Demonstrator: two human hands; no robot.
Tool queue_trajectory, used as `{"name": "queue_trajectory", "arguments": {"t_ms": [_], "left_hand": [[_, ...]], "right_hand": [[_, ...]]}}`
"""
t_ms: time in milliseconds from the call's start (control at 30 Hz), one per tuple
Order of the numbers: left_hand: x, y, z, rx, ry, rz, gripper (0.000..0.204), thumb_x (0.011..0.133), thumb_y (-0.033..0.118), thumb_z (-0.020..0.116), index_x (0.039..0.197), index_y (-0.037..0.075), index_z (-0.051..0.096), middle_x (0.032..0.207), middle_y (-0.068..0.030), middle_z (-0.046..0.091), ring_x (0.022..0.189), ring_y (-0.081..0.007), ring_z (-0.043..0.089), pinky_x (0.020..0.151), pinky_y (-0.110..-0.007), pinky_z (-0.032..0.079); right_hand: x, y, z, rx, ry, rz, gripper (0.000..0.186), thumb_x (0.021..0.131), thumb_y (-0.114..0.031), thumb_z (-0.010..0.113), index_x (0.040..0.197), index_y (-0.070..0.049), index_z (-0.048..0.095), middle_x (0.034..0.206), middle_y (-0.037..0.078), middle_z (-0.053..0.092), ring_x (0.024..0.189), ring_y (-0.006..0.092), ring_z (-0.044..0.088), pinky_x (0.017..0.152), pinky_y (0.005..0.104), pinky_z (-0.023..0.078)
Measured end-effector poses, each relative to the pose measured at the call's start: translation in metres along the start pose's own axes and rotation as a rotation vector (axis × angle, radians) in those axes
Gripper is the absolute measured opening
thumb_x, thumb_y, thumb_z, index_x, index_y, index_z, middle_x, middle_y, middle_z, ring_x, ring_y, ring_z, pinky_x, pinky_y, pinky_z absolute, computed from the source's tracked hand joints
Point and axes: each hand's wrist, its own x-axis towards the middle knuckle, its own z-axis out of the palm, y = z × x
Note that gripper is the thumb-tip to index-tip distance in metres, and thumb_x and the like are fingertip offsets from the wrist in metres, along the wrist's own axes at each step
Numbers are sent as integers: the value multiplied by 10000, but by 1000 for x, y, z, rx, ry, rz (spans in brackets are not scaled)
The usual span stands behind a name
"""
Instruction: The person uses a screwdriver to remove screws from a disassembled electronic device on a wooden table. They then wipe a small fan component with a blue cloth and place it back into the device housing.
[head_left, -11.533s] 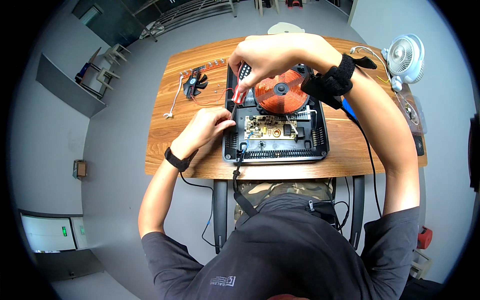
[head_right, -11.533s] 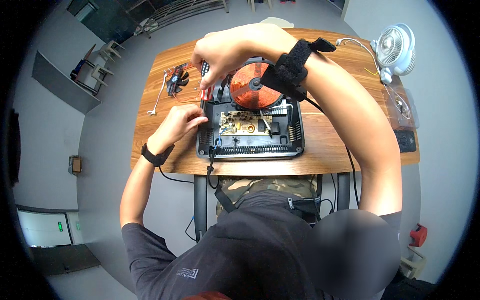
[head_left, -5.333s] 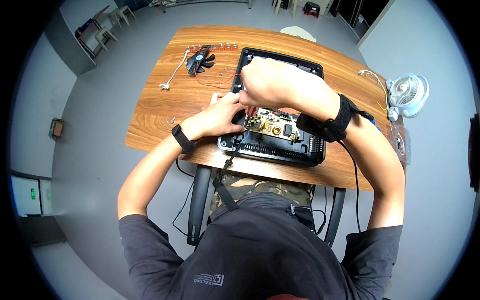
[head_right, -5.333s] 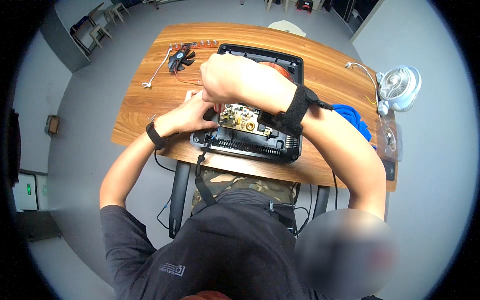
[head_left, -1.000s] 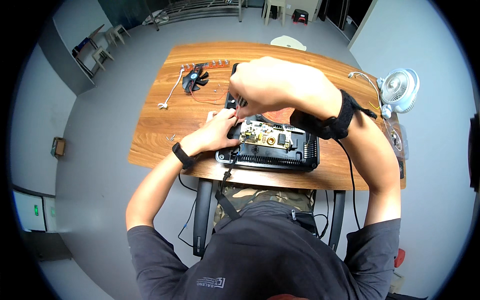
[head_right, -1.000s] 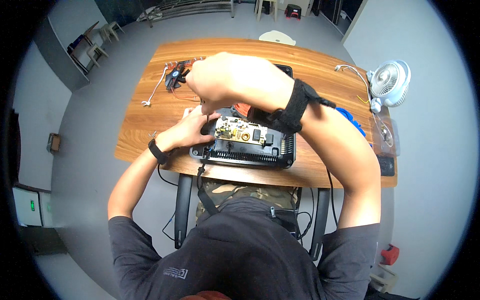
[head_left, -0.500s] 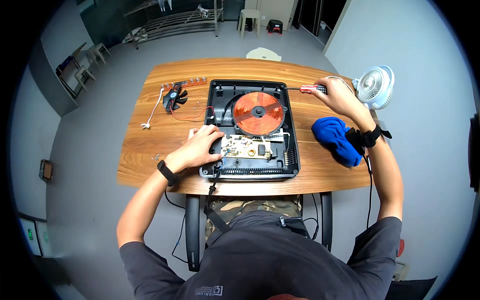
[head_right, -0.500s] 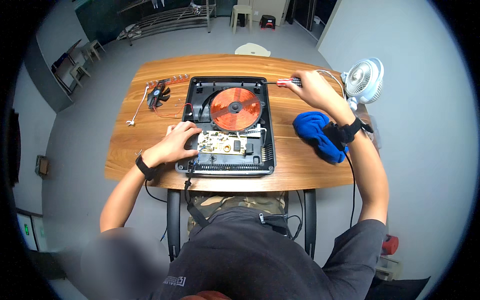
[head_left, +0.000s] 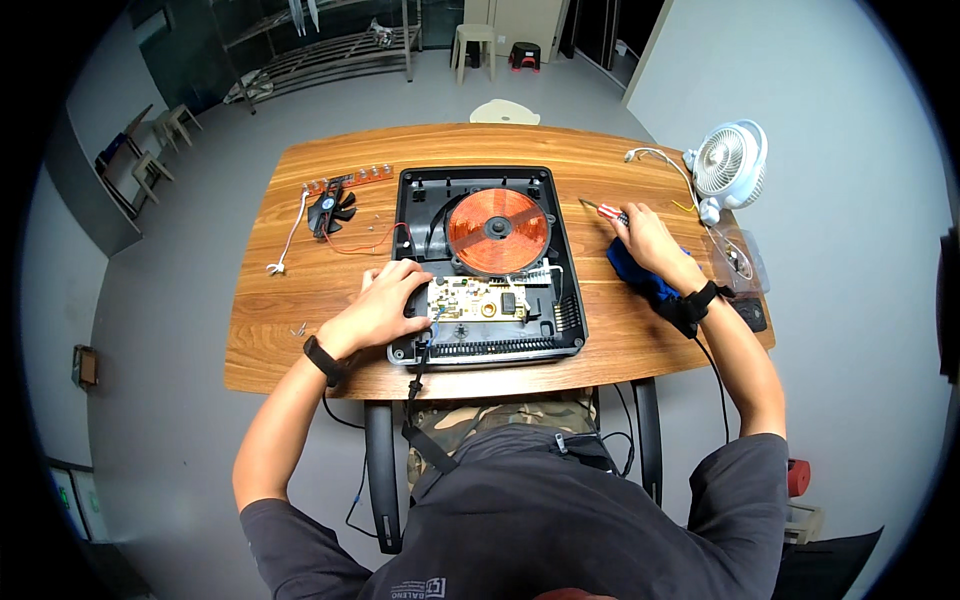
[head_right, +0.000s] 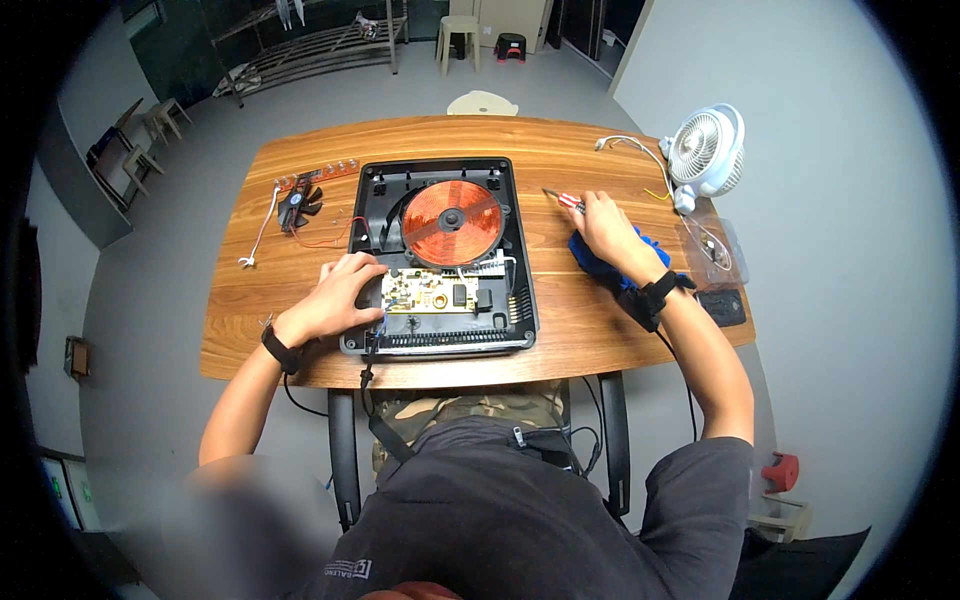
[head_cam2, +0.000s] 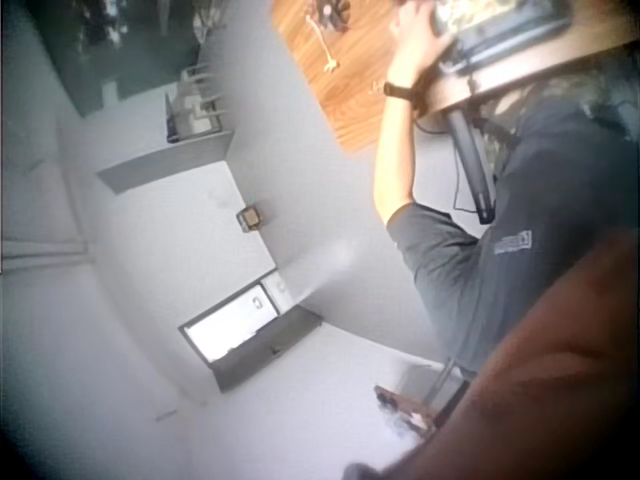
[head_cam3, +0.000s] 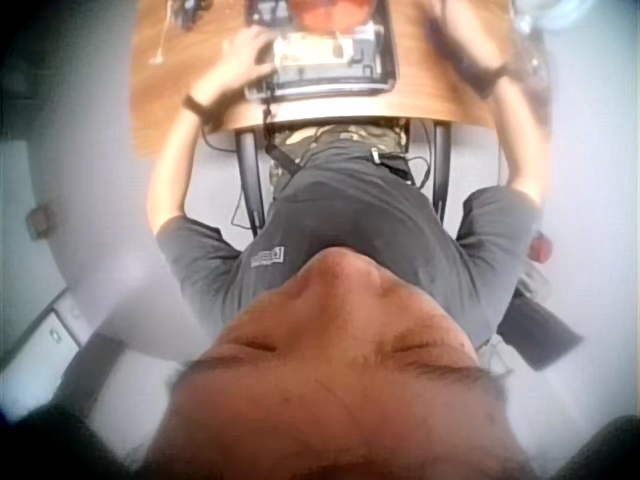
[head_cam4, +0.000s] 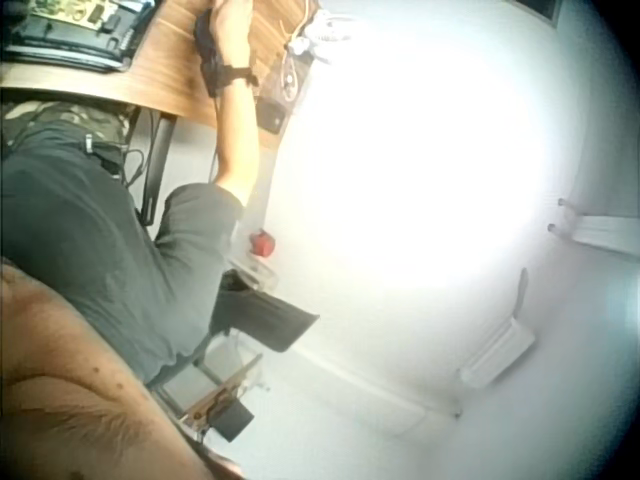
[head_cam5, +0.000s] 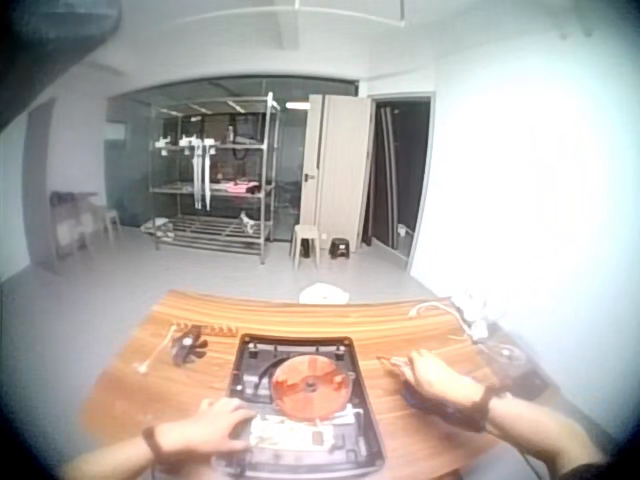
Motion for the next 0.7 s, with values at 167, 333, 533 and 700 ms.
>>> {"name": "queue_trajectory", "arguments": {"t_ms": [167,333,533,700], "left_hand": [[1,-2,2,2,4,1,672,794,309,825,1359,50,571,1338,-124,547,1332,-291,470,1104,-483,323],[0,-2,1,20,-4,-3,671,796,314,826,1359,52,571,1352,-118,536,1333,-288,464,1090,-481,330],[-1,0,-2,26,-22,-27,672,798,314,824,1363,55,568,1357,-117,533,1338,-290,462,1089,-483,333],[1,0,-1,26,-34,-27,693,799,299,825,1399,83,555,1351,-118,524,1332,-300,471,1117,-465,328]], "right_hand": [[-11,2,18,-3,-143,45,416,977,-309,645,1101,84,588,1050,347,668,984,507,659,866,553,538],[-26,-7,34,-49,-198,76,479,951,-314,667,1204,61,511,1073,336,659,985,503,662,860,549,548],[-27,-20,41,-151,-221,63,525,929,-360,679,1211,51,513,1104,304,653,985,475,682,831,532,575],[-23,-15,50,-226,-285,98,602,945,-460,663,1205,74,565,1119,293,656,1031,465,685,867,518,578]]}}
